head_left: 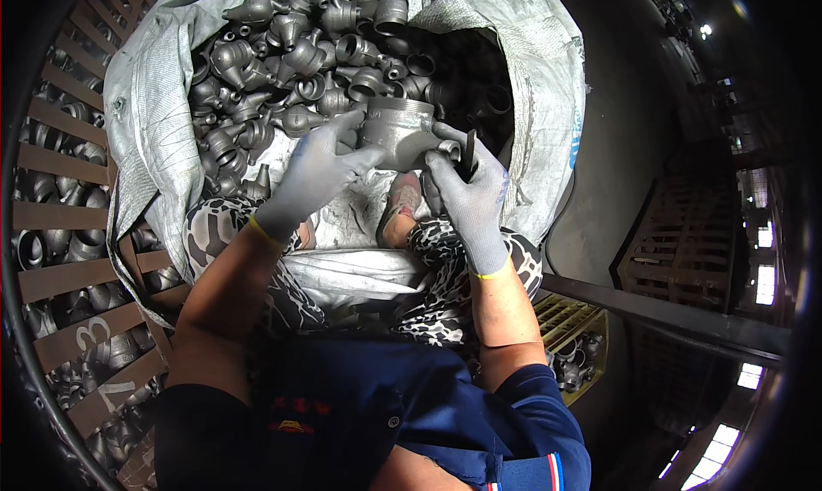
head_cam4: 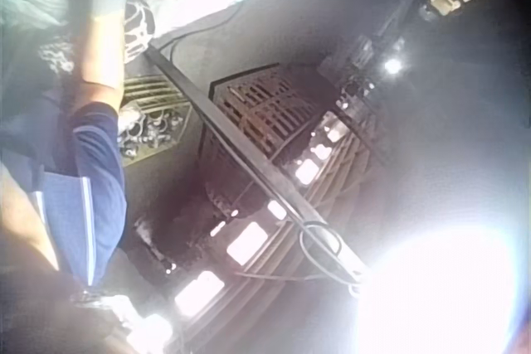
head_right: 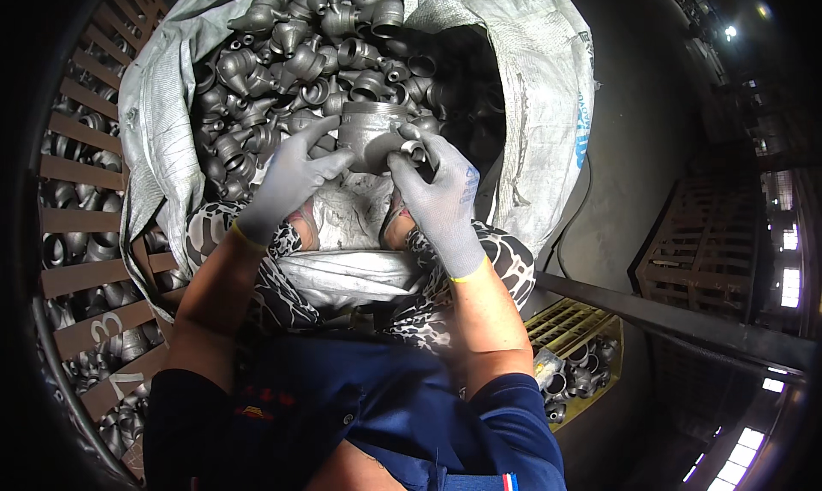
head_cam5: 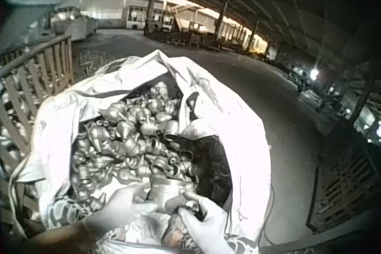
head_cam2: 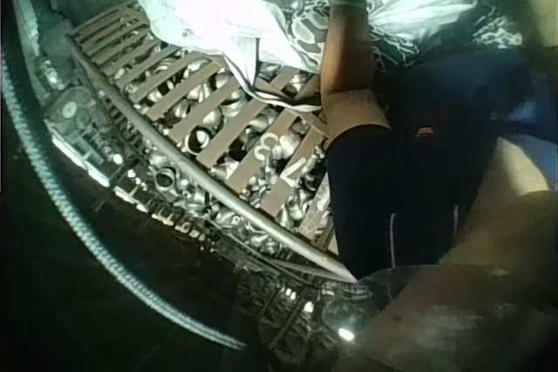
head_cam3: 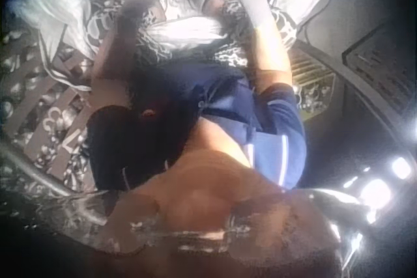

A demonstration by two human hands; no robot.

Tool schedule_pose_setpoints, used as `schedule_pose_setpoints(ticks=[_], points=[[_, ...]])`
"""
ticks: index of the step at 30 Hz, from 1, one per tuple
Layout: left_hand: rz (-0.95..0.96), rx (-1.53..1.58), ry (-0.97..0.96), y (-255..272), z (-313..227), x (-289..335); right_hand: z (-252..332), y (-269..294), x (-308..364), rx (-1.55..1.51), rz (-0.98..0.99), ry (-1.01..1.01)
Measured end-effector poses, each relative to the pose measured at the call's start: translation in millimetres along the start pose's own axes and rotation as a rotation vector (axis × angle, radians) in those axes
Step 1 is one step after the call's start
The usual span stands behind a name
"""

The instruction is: The recorder uses a metal scraper to clean and inspect various metal pipe fittings and a metal plate within an industrial workspace.

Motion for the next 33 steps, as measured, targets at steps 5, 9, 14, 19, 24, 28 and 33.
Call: schedule_pose_setpoints(ticks=[5, 9, 14, 19, 24, 28, 33], points=[[-0.073, -0.841, -0.476, -10, -16, 5, 13, -2, 3, 0.280, 0.032, 0.273], [0.047, -0.964, -0.624, -12, -15, 2, 16, 0, 3, 0.288, 0.075, 0.260], [-0.167, -0.978, -0.602, 22, -4, -4, 19, 3, 6, 0.329, 0.084, 0.315], [-0.081, -0.283, -0.263, 13, -18, -3, 29, -3, 10, 0.425, 0.167, 0.450], [0.319, -0.344, 0.031, 10, 0, -11, 24, -14, 16, 0.442, 0.291, 0.437], [0.243, 0.002, 0.113, 11, 3, 1, 21, 0, 3, -0.003, 0.444, 0.271], [0.225, -0.113, 0.080, 4, -19, 6, 2, 13, -15, -0.346, 0.328, -0.245]])
Point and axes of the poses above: each hand's wrist, its own x-axis away from the middle knuckle, its own y-axis out of the back of the hand, z = x × y, the point moved 3 cm from there along -x, towards the middle knuckle, and after that the axes turned 3 degrees about z, right-handed, at the moved point
